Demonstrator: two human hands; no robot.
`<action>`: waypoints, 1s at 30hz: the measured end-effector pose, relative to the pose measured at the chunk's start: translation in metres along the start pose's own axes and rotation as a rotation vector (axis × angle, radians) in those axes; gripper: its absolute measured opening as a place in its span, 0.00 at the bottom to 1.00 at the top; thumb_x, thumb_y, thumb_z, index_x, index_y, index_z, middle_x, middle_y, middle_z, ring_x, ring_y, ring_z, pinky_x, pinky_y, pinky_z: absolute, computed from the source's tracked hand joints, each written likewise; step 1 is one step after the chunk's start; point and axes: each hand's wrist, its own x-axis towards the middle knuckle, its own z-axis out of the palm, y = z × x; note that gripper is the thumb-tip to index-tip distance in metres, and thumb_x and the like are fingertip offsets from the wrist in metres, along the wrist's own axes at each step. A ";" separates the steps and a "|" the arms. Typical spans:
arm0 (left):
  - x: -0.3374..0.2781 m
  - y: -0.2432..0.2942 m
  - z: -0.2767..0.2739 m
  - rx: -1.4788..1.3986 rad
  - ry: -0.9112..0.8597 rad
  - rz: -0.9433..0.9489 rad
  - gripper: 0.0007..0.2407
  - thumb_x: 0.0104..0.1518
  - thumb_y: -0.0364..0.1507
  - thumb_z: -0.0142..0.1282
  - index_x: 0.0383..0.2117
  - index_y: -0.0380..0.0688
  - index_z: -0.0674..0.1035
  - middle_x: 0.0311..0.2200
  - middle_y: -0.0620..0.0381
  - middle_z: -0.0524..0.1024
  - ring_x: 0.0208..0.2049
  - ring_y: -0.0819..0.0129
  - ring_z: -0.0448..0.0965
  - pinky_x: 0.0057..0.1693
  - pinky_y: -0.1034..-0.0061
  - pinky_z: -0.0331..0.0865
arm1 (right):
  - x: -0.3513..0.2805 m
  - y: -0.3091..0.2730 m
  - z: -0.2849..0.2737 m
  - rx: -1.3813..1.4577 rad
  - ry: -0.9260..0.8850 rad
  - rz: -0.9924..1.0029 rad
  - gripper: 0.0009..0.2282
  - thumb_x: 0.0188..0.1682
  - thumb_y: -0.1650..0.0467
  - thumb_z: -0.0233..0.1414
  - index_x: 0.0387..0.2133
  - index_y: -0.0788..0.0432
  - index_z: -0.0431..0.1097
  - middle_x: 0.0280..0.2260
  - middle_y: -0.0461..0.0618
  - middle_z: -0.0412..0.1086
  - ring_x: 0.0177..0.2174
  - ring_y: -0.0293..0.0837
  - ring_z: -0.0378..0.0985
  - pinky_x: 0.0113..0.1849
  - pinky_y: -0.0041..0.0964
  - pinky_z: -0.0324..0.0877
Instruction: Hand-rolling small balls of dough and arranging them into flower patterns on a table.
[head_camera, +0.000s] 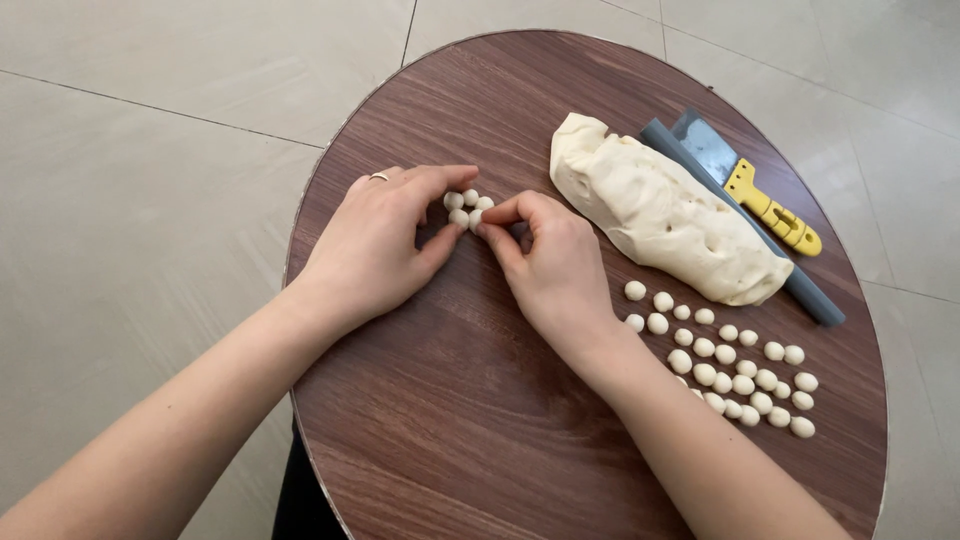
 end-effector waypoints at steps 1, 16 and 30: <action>0.000 0.000 0.000 0.001 -0.002 0.001 0.21 0.53 0.27 0.62 0.55 0.45 0.78 0.45 0.54 0.82 0.40 0.54 0.81 0.46 0.60 0.67 | -0.001 0.000 -0.002 0.001 0.001 0.001 0.04 0.49 0.68 0.62 0.35 0.50 0.80 0.33 0.46 0.80 0.36 0.48 0.83 0.37 0.41 0.75; -0.002 0.001 0.001 0.036 0.161 0.243 0.17 0.51 0.20 0.62 0.49 0.37 0.81 0.48 0.45 0.77 0.45 0.41 0.81 0.48 0.55 0.73 | -0.102 0.059 -0.115 0.009 0.259 0.237 0.06 0.53 0.74 0.60 0.41 0.55 0.82 0.23 0.45 0.76 0.21 0.31 0.66 0.24 0.23 0.61; 0.040 0.092 0.072 -0.123 -0.122 0.319 0.06 0.52 0.23 0.59 0.33 0.38 0.84 0.36 0.54 0.82 0.32 0.55 0.82 0.42 0.65 0.76 | -0.110 0.044 -0.128 -0.263 0.203 -0.039 0.06 0.47 0.77 0.59 0.37 0.62 0.78 0.38 0.47 0.77 0.38 0.43 0.71 0.43 0.34 0.67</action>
